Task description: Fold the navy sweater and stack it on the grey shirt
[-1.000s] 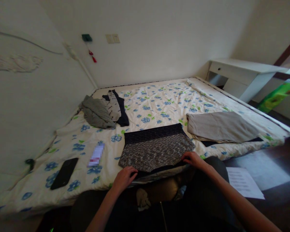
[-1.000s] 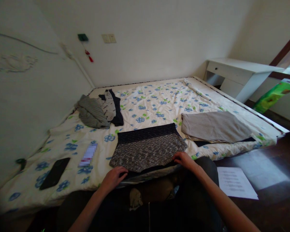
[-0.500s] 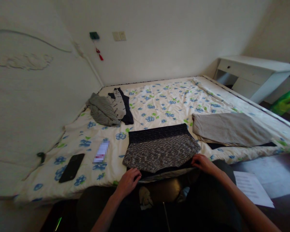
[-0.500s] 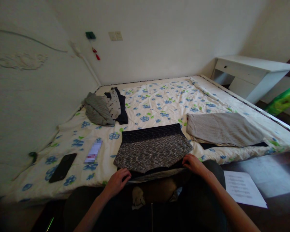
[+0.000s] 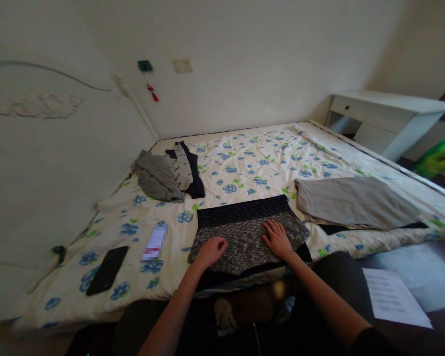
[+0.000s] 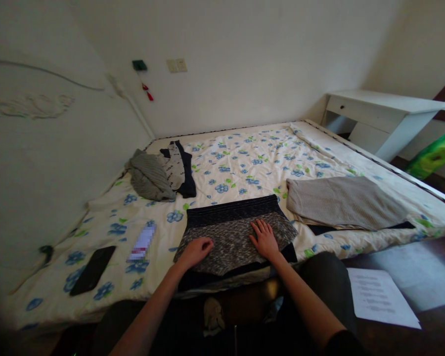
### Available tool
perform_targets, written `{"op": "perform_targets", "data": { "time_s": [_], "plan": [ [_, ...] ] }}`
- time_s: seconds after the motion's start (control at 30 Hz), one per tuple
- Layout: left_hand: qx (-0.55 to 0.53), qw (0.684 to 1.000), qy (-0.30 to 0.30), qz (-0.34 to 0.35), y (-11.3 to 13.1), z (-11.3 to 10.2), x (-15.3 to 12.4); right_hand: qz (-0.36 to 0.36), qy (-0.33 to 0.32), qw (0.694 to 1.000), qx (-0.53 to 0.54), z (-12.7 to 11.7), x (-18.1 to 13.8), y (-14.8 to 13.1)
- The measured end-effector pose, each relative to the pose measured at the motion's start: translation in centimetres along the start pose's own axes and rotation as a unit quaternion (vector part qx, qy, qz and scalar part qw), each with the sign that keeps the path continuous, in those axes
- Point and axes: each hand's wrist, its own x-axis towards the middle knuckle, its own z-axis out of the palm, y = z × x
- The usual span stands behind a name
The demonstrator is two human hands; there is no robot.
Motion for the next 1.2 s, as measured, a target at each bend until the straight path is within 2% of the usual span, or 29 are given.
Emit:
{"op": "perform_targets", "data": {
  "time_s": [0.07, 0.1, 0.17, 0.23, 0.33, 0.4, 0.47, 0.53, 0.7, 0.77, 0.83, 0.93, 1.0, 1.2],
  "plan": [
    [0.015, 0.99, 0.138, -0.012, -0.1, -0.3, 3.6, 0.005, -0.01, 1.0, -0.014, 1.2, -0.7, 0.1],
    [0.027, 0.984, 0.177, -0.021, -0.4, -0.4, 5.2, 0.007, -0.018, 1.0, -0.015, 1.4, -0.9, 0.2],
    [0.054, 0.976, 0.202, -0.053, -1.7, -0.4, 7.9, 0.014, -0.029, 0.999, -0.011, 1.3, -1.2, 0.3],
    [0.076, 0.973, 0.198, -0.094, -3.8, 0.0, 9.4, 0.015, -0.036, 0.999, -0.007, 0.9, -1.2, 0.4],
    [0.092, 0.963, 0.223, -0.119, -7.1, 1.5, 9.8, 0.026, -0.036, 0.999, -0.004, 0.7, -1.0, 0.0],
    [0.097, 0.958, 0.248, -0.111, -8.6, 2.7, 9.7, 0.066, -0.025, 0.997, -0.008, 0.8, -0.4, -1.1],
    [0.098, 0.954, 0.262, -0.108, -9.3, 3.7, 9.6, 0.118, -0.01, 0.993, -0.01, 1.2, 0.9, -3.1],
    [0.095, 0.953, 0.268, -0.108, -9.4, 4.2, 9.6, 0.127, -0.006, 0.992, 0.0, 1.9, 3.2, -6.2],
    [0.092, 0.952, 0.269, -0.112, -9.2, 4.3, 9.8, -0.043, -0.068, 0.996, 0.046, 5.5, 11.0, -15.5],
    [0.093, 0.954, 0.263, -0.113, -9.4, 4.3, 9.8, -0.066, -0.105, 0.991, 0.043, 7.3, 13.6, -18.0],
    [0.092, 0.954, 0.264, -0.11, -9.7, 4.4, 9.8, -0.068, -0.138, 0.988, 0.032, 8.9, 15.3, -19.3],
    [0.094, 0.953, 0.272, -0.101, -10.0, 4.5, 9.8, -0.082, -0.151, 0.985, 0.021, 10.2, 16.2, -19.1],
    [0.094, 0.953, 0.272, -0.098, -10.2, 4.6, 10.0, -0.086, -0.142, 0.986, 0.017, 10.1, 16.1, -18.1],
    [0.083, 0.95, 0.285, -0.098, -10.0, 4.3, 10.3, -0.004, -0.095, 0.995, -0.002, 7.5, 14.9, -12.4]
  ]
}}
